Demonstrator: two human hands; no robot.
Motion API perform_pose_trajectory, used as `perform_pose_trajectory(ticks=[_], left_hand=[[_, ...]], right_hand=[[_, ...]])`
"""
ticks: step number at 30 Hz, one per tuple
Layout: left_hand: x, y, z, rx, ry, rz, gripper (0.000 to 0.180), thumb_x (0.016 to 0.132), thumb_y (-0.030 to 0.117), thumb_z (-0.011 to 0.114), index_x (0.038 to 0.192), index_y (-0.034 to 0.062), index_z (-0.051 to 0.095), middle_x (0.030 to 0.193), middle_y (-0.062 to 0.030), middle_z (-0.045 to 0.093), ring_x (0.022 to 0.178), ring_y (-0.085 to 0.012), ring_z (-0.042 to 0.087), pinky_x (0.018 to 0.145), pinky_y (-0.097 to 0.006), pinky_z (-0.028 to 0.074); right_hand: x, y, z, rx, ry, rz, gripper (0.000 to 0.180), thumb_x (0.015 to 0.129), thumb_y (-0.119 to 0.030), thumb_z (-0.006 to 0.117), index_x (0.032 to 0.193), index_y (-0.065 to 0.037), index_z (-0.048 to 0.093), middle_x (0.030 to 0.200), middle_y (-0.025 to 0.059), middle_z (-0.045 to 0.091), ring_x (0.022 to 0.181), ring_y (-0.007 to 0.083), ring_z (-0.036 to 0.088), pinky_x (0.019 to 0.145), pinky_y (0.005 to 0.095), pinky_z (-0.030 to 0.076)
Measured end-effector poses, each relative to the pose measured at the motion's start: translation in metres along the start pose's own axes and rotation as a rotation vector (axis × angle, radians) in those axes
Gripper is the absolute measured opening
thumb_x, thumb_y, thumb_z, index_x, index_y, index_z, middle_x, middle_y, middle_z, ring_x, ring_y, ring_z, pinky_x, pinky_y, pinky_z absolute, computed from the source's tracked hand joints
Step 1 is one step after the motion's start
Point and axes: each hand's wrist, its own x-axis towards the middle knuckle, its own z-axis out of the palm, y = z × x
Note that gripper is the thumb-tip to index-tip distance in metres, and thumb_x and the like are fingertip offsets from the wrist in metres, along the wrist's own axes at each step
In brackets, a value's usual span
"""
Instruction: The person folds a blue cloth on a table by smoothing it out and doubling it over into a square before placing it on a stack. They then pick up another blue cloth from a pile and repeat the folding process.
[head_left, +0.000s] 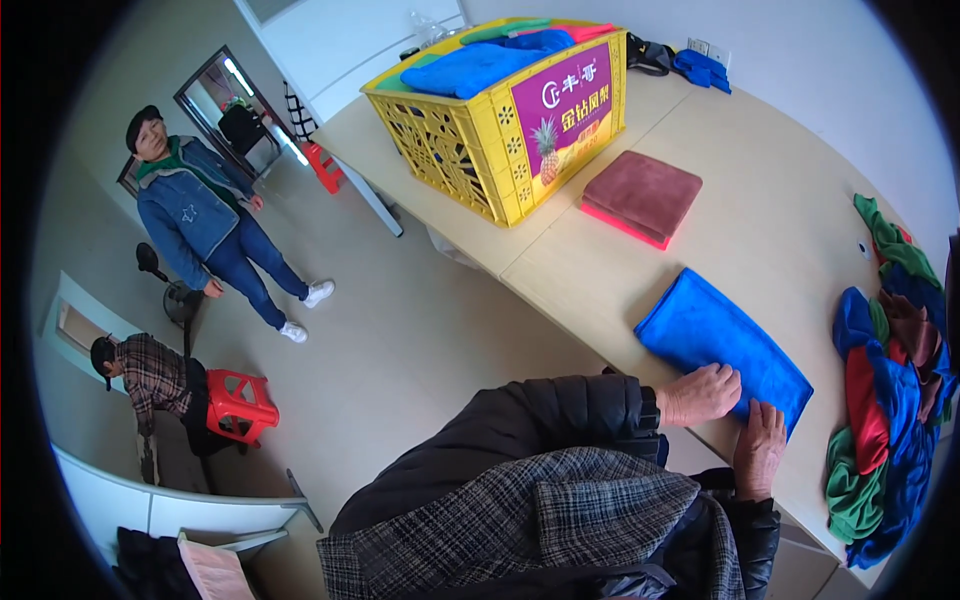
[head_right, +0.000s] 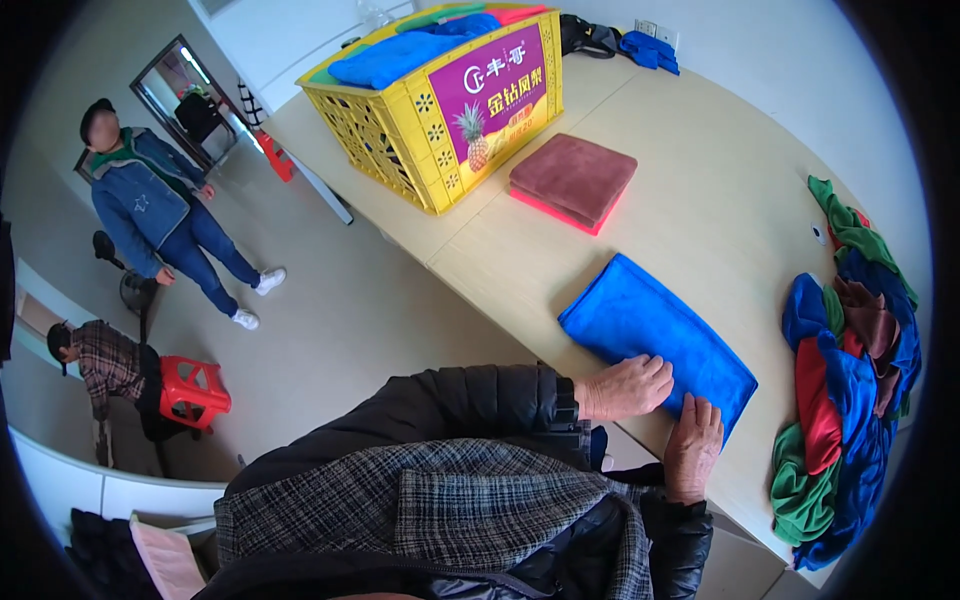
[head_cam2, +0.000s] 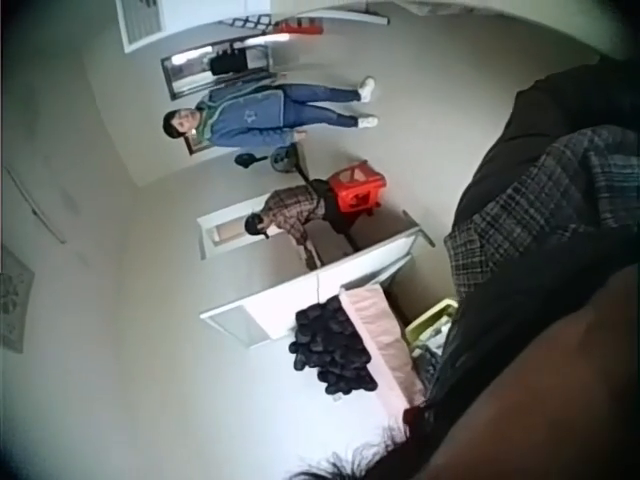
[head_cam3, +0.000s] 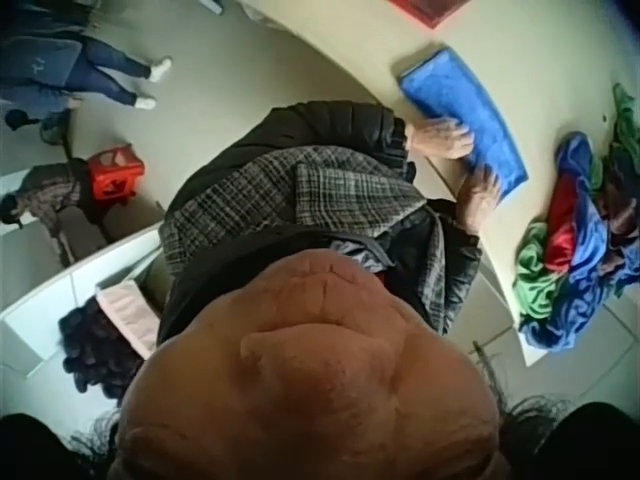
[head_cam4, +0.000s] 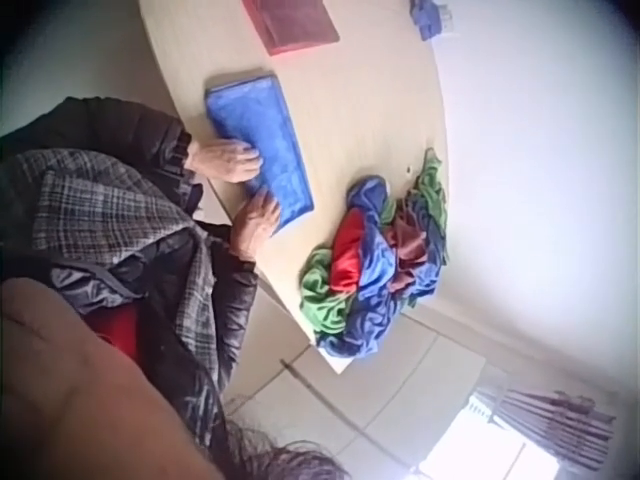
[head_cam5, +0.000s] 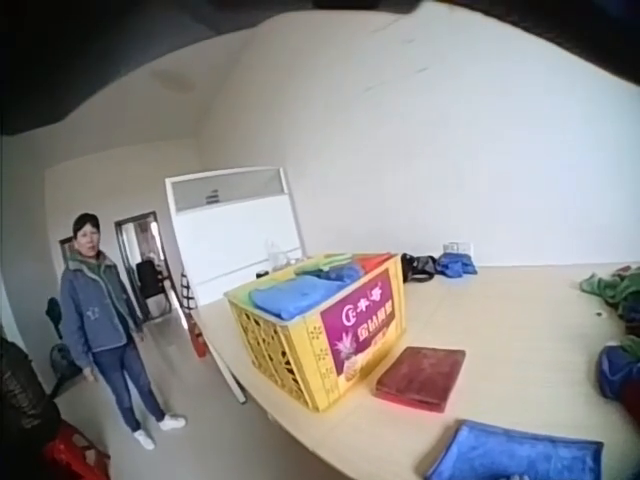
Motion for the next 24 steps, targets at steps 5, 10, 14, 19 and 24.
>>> perform_pose_trajectory(ticks=[5,10,14,19,24], left_hand=[[-0.007,0.007,0.003,0.016,0.055,0.017,0.017,0.082,0.018,0.059,0.091,0.0035,0.061,0.091,-0.0082,0.056,0.086,-0.0206,0.056,0.068,-0.031,0.047],[0.002,0.008,-0.003,-0.001,0.003,0.006,0.018,0.082,0.018,0.059,0.091,0.003,0.061,0.095,-0.0097,0.058,0.088,-0.0214,0.057,0.071,-0.031,0.049],[0.009,0.008,-0.01,0.04,0.104,-0.006,0.015,0.082,0.018,0.059,0.086,0.0045,0.061,0.089,-0.0084,0.057,0.085,-0.0222,0.056,0.069,-0.032,0.046],[-0.001,0.003,-0.022,-0.002,0.037,-0.015,0.018,0.081,0.016,0.06,0.092,0.0023,0.061,0.096,-0.0119,0.06,0.089,-0.0234,0.059,0.076,-0.033,0.05],[-0.013,-0.026,-0.043,-0.213,0.018,-0.093,0.014,0.08,0.012,0.059,0.09,0.0035,0.06,0.087,-0.0134,0.057,0.083,-0.0288,0.06,0.07,-0.039,0.05]], right_hand=[[-0.009,0.015,0.008,-0.007,0.048,-0.018,0.036,0.082,0.002,0.058,0.118,0.004,0.061,0.108,0.0169,0.061,0.098,0.0354,0.057,0.081,0.0453,0.048],[-0.007,0.026,-0.002,-0.008,-0.02,0.029,0.036,0.08,0.004,0.057,0.116,0.004,0.061,0.104,0.0173,0.06,0.096,0.0363,0.057,0.08,0.0464,0.049],[-0.013,0.029,-0.012,-0.005,-0.016,0.041,0.036,0.08,0.003,0.057,0.116,0.004,0.061,0.104,0.0178,0.059,0.097,0.0375,0.057,0.082,0.0475,0.049],[-0.031,0.036,-0.031,-0.023,-0.077,0.082,0.035,0.081,0.002,0.057,0.116,0.004,0.061,0.103,0.0179,0.059,0.096,0.0376,0.057,0.082,0.0472,0.049],[-0.029,0.032,-0.058,-0.033,-0.095,0.094,0.032,0.083,0.001,0.056,0.115,0.003,0.061,0.102,0.0169,0.058,0.097,0.0367,0.057,0.082,0.0464,0.049]])
